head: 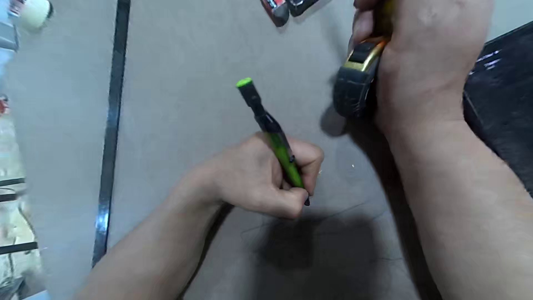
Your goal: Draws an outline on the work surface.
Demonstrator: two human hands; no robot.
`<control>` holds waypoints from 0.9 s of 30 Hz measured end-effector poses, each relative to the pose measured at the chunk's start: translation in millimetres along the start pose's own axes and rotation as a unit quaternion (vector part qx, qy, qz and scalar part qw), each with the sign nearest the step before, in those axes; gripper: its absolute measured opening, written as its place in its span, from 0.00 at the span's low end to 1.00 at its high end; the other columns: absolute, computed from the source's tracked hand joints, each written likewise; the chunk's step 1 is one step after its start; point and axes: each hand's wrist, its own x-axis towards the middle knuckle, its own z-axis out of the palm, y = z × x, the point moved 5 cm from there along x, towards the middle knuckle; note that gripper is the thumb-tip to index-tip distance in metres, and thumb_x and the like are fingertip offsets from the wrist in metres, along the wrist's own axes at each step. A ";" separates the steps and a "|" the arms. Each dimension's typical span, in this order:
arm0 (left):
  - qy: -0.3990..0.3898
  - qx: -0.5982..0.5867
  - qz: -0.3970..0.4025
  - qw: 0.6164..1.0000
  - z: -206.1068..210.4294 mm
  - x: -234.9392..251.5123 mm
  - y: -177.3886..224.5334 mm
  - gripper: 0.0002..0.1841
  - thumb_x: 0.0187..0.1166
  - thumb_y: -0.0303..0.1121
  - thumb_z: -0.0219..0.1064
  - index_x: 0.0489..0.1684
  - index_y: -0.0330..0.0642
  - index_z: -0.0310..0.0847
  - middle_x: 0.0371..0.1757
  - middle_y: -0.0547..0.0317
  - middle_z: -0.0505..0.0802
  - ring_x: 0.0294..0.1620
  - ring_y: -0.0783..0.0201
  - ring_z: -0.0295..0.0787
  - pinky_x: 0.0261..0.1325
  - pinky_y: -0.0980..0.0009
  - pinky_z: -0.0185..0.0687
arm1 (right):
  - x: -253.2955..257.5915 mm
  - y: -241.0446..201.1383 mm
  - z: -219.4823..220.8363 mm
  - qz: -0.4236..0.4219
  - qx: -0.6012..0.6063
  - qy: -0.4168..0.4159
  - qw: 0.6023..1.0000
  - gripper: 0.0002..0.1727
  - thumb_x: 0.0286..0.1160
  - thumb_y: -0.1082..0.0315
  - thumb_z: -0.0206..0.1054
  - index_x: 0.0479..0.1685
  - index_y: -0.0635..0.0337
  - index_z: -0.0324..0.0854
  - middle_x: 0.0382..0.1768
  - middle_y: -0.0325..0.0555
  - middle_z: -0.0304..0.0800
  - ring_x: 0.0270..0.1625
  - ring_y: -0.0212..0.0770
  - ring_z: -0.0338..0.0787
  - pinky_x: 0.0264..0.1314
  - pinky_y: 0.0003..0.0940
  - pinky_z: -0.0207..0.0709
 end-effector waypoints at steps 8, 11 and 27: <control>-0.007 0.015 0.005 1.000 2.8 0.8 -0.2 0.04 0.62 0.28 0.70 0.23 0.46 0.79 0.24 0.66 0.87 0.24 0.73 0.83 0.23 0.77 0.77 | 18.2 70.1 -38.0 -0.101 0.024 -0.080 0.991 0.12 0.79 0.76 0.63 0.29 0.58 0.89 0.29 0.43 0.91 0.34 0.39 0.92 0.38 0.38 0.89; -0.005 0.032 0.002 0.999 3.3 0.9 0.8 0.05 0.61 0.29 0.70 0.22 0.47 0.78 0.24 0.67 0.86 0.23 0.75 0.81 0.21 0.78 0.74 | 35.2 124.4 -65.0 -0.074 -0.045 -0.080 0.993 0.09 0.83 0.67 0.66 0.36 0.54 0.91 0.36 0.44 0.93 0.41 0.42 0.94 0.45 0.46 0.91; -0.009 0.022 0.009 1.000 0.1 0.9 -1.4 0.03 0.64 0.28 0.71 0.26 0.45 0.83 0.26 0.65 0.89 0.26 0.72 0.86 0.26 0.77 0.81 | 32.8 128.9 -63.5 -0.076 -0.139 -0.044 0.986 0.11 0.85 0.68 0.62 0.36 0.50 0.90 0.36 0.37 0.90 0.41 0.34 0.92 0.44 0.39 0.89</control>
